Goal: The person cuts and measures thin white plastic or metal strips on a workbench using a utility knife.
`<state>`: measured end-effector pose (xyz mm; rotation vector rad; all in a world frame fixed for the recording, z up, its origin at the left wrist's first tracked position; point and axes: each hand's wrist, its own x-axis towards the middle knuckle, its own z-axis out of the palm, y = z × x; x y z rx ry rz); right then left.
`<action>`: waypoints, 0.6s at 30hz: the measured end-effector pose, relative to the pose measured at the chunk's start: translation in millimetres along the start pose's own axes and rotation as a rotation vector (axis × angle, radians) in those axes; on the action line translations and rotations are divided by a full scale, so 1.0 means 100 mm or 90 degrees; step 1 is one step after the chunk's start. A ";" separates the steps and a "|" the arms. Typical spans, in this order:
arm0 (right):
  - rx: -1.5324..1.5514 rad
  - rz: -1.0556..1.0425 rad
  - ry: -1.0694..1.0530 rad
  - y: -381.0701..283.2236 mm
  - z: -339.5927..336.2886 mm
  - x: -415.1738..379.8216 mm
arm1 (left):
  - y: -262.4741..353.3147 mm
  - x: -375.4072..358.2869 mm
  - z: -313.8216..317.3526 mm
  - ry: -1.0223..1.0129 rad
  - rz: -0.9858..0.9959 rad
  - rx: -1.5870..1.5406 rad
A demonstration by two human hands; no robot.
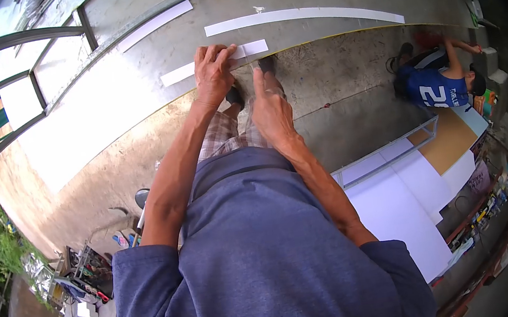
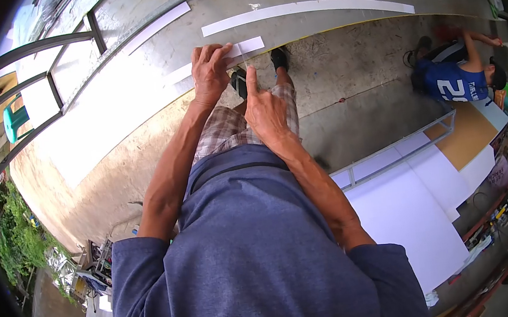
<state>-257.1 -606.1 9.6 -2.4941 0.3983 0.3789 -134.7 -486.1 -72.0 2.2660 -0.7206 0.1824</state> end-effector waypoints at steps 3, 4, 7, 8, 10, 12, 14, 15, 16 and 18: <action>0.010 0.060 -0.090 -0.07 -0.17 -0.02 | -0.01 0.00 -0.01 -0.008 0.007 0.018; 0.053 0.035 -0.041 0.00 -0.10 -0.10 | 0.00 0.00 -0.02 -0.011 0.008 0.025; 0.167 -0.028 0.100 0.26 0.09 -0.25 | -0.01 0.01 -0.06 -0.024 -0.012 -0.006; 0.198 -0.036 0.142 0.35 0.09 -0.26 | -0.02 0.02 -0.08 -0.031 -0.020 -0.033; 0.400 0.024 0.129 0.42 -0.07 -0.30 | -0.06 0.05 -0.12 -0.047 -0.041 -0.089; 0.739 0.160 0.011 0.43 -0.28 -0.28 | -0.07 0.07 -0.17 -0.053 -0.055 -0.119; 0.932 0.153 0.059 0.56 -0.22 -0.21 | -0.05 0.09 -0.24 -0.043 -0.058 -0.128; 0.954 0.146 0.059 0.63 -0.21 -0.15 | -0.02 0.12 -0.29 -0.043 -0.078 -0.130; 0.976 0.137 0.060 0.67 -0.19 -0.11 | -0.04 0.15 -0.33 -0.012 -0.070 -0.106; 0.984 0.151 0.056 0.66 -0.18 -0.05 | -0.22 0.26 -0.39 0.048 -0.050 -0.060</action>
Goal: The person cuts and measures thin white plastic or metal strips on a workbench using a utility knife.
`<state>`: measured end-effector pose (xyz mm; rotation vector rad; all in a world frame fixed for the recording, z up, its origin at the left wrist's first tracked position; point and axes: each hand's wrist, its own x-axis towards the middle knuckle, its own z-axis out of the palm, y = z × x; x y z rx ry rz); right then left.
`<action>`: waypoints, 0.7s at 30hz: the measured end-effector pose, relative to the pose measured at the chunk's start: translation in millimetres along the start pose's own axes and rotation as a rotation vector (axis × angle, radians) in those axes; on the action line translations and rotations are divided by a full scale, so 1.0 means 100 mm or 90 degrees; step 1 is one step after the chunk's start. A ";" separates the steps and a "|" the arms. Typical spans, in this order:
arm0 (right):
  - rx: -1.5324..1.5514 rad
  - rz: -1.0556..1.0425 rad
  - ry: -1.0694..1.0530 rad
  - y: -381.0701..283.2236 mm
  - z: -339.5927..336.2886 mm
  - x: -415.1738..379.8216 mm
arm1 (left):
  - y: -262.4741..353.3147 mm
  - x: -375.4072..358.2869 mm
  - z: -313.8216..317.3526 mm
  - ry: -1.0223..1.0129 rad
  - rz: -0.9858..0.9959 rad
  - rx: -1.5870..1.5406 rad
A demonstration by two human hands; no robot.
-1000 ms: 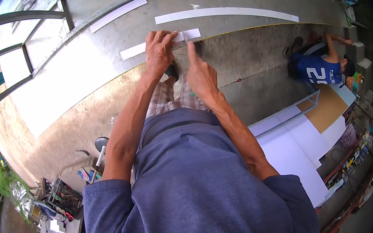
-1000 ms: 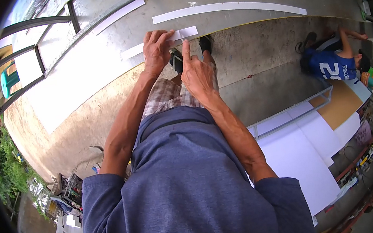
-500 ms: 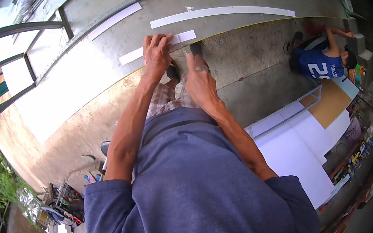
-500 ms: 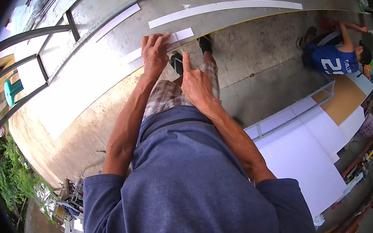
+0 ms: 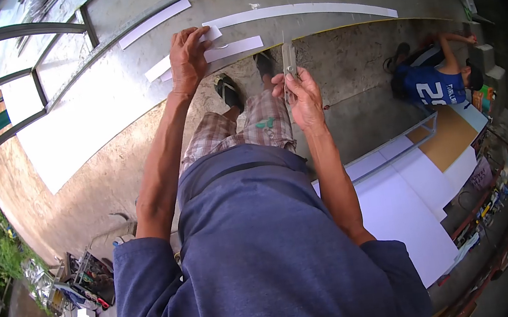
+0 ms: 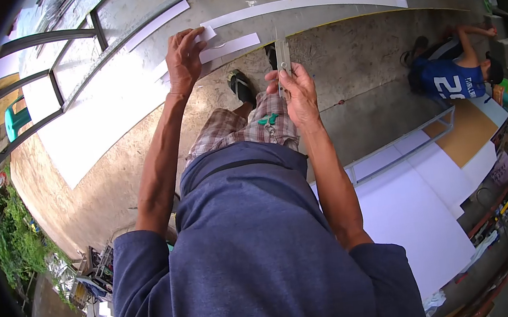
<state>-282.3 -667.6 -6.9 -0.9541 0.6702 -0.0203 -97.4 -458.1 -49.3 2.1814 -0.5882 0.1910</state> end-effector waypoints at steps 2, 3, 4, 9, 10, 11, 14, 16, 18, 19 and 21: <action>-0.001 0.009 -0.011 -0.03 0.02 0.00 | -0.29 0.11 -0.13 0.018 0.054 0.101; -0.004 0.013 -0.027 -0.03 0.03 0.01 | -0.34 0.15 -0.24 0.003 0.050 0.244; -0.007 0.016 -0.044 -0.02 0.04 0.02 | -0.34 0.18 -0.31 0.035 0.060 0.322; -0.068 0.065 -0.094 -0.04 0.08 0.17 | -0.07 -0.04 -0.27 -0.125 0.119 0.135; -0.089 0.080 -0.089 -0.06 0.13 0.20 | 0.02 -0.12 -0.19 -0.170 0.099 0.110; -0.167 0.067 -0.080 -0.02 0.15 0.26 | 0.04 -0.17 -0.06 -0.152 0.085 0.097; -0.350 0.043 -0.045 0.08 0.23 0.33 | 0.08 -0.27 0.18 -0.110 0.047 0.094; -0.395 0.040 -0.020 -0.02 0.41 0.30 | 0.08 -0.30 0.26 -0.079 0.027 0.094; -0.604 -0.023 -0.033 -0.01 0.44 0.36 | 0.06 -0.29 0.31 -0.043 0.014 0.080; -0.695 -0.118 -0.040 0.08 0.40 0.41 | 0.06 -0.28 0.32 -0.040 0.009 0.079; -0.779 -0.151 -0.030 0.10 0.44 0.44 | 0.06 -0.31 0.34 -0.034 -0.005 0.077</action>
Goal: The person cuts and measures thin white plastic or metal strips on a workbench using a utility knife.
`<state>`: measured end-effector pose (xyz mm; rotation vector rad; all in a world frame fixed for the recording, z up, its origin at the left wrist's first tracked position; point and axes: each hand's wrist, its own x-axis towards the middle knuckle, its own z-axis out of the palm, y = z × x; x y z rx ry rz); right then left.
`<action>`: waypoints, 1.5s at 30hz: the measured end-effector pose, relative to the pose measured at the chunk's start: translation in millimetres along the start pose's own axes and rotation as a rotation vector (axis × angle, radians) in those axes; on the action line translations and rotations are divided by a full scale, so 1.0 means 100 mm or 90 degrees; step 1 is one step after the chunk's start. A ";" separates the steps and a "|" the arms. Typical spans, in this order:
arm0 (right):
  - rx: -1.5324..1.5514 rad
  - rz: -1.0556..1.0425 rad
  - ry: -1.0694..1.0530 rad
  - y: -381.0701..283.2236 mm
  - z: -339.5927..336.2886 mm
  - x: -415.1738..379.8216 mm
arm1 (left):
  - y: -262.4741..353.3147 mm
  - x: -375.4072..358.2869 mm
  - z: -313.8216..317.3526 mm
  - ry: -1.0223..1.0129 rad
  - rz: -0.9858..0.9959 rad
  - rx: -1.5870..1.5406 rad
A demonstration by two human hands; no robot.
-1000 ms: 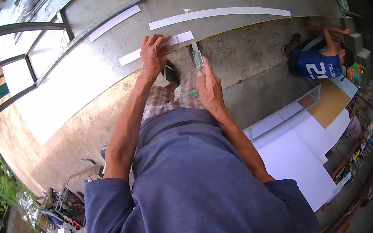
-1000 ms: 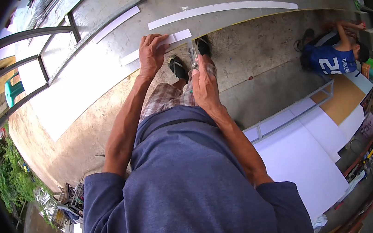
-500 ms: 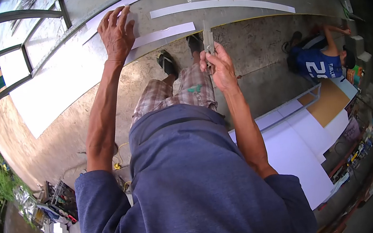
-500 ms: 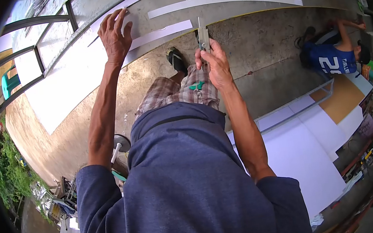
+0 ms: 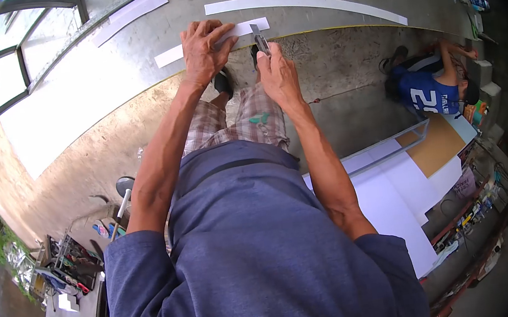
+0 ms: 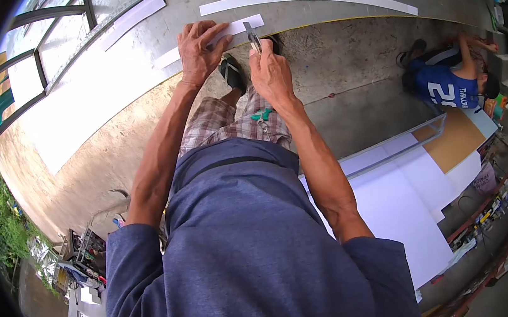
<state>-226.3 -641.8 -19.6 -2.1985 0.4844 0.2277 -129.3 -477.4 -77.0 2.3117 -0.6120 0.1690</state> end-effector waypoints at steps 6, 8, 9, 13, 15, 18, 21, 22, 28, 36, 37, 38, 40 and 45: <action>-0.066 -0.015 -0.015 -0.06 -0.01 0.11 | -0.01 0.00 0.01 0.003 -0.002 -0.001; -0.074 -0.002 -0.018 -0.03 0.03 0.13 | 0.00 0.00 0.00 0.000 -0.007 0.001; -0.078 0.004 -0.020 -0.02 0.04 0.15 | 0.00 0.00 0.00 0.000 -0.010 0.002; -0.076 -0.014 -0.030 -0.03 0.04 0.16 | 0.00 0.01 -0.01 -0.004 -0.007 0.010; -0.081 -0.012 -0.036 -0.03 0.04 0.16 | 0.01 0.01 -0.01 -0.004 -0.010 0.006; -0.102 -0.008 -0.043 -0.05 0.05 0.17 | 0.01 0.01 -0.01 -0.007 -0.012 0.011; -0.208 -0.001 -0.059 -0.13 0.07 0.18 | 0.02 0.02 -0.01 0.007 -0.009 0.010; -0.218 0.002 -0.066 -0.17 0.06 0.19 | 0.03 0.02 0.00 0.005 -0.012 0.018; -0.254 0.008 -0.094 -0.30 0.08 0.25 | 0.05 0.04 0.03 0.002 -0.014 0.050; -0.259 0.038 -0.102 -0.41 0.12 0.24 | 0.05 0.03 0.07 0.031 -0.001 0.056; -0.259 0.037 -0.100 -0.43 0.12 0.24 | 0.06 0.04 0.06 0.031 -0.001 0.055; -0.260 0.036 -0.097 -0.45 0.12 0.24 | 0.06 0.04 0.06 0.032 0.000 0.055; -0.265 0.039 -0.095 -0.44 0.13 0.22 | 0.09 0.02 0.06 0.032 -0.003 0.050; -0.259 0.033 -0.096 -0.44 0.12 0.21 | 0.07 0.01 0.06 0.009 -0.017 0.058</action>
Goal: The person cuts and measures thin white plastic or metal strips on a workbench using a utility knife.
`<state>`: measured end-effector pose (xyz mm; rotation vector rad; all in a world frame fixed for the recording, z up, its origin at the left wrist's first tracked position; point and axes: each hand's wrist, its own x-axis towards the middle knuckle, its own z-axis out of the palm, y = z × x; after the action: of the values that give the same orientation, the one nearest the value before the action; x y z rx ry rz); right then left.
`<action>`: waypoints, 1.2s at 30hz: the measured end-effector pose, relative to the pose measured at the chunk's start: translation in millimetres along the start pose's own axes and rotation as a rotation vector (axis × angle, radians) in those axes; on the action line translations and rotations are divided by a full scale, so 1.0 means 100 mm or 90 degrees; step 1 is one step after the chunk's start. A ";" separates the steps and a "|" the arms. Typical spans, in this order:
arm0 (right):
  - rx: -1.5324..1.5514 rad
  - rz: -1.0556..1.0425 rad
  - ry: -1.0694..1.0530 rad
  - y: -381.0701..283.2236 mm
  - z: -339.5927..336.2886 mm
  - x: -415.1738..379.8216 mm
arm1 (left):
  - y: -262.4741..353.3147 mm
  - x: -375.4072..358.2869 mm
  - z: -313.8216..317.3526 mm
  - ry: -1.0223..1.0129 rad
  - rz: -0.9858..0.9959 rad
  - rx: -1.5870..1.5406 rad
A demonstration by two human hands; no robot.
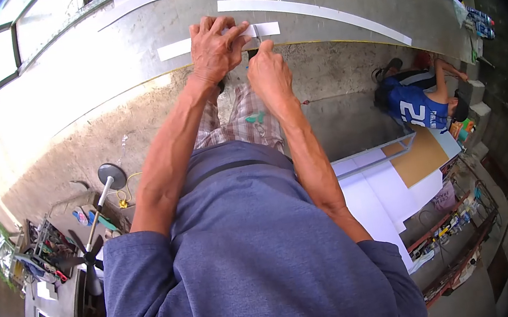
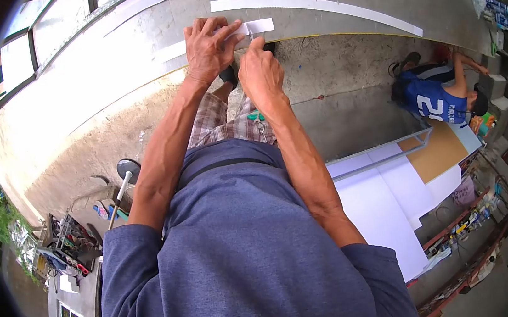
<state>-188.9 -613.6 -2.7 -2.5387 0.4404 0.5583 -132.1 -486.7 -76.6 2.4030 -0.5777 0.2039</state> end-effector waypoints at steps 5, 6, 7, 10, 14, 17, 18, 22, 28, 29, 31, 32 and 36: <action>-0.009 -0.004 -0.008 0.04 -0.02 -0.02 | 0.00 0.00 0.03 0.015 0.002 -0.001; -0.008 -0.010 -0.008 0.05 -0.03 -0.03 | 0.00 -0.01 0.03 0.014 0.000 0.001; -0.009 -0.008 -0.009 0.05 -0.03 -0.03 | 0.00 -0.01 0.03 0.014 0.000 0.000; -0.007 -0.005 -0.008 0.04 -0.02 -0.05 | 0.01 -0.02 0.03 0.016 0.002 0.001; -0.010 -0.002 -0.004 0.04 0.00 -0.08 | 0.02 0.00 0.01 0.023 0.006 -0.004; -0.017 0.003 -0.004 0.06 0.04 -0.10 | 0.02 0.00 0.01 0.021 0.007 -0.008; -0.019 0.002 -0.003 0.07 0.05 -0.10 | 0.02 0.00 0.01 0.020 0.007 -0.007; -0.006 0.007 -0.010 0.09 0.05 -0.11 | 0.01 0.00 0.01 0.018 0.007 -0.007; -0.009 0.035 -0.022 0.12 0.11 -0.15 | 0.01 0.04 -0.01 0.036 -0.012 -0.008; -0.007 0.050 -0.032 0.15 0.13 -0.19 | 0.00 0.05 0.01 0.047 -0.027 -0.012; 0.003 0.067 -0.030 0.26 0.19 -0.29 | 0.00 0.04 0.03 0.052 -0.044 -0.012; 0.015 0.072 -0.019 0.31 0.25 -0.42 | 0.00 0.02 0.02 0.041 -0.034 -0.015; 0.142 0.049 0.036 0.45 0.33 -0.64 | -0.07 0.03 0.01 0.027 -0.027 -0.025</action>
<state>-272.4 -620.1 -16.9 -2.3364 0.5888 0.4387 -125.9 -483.0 -80.4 2.3650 -0.5056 0.2234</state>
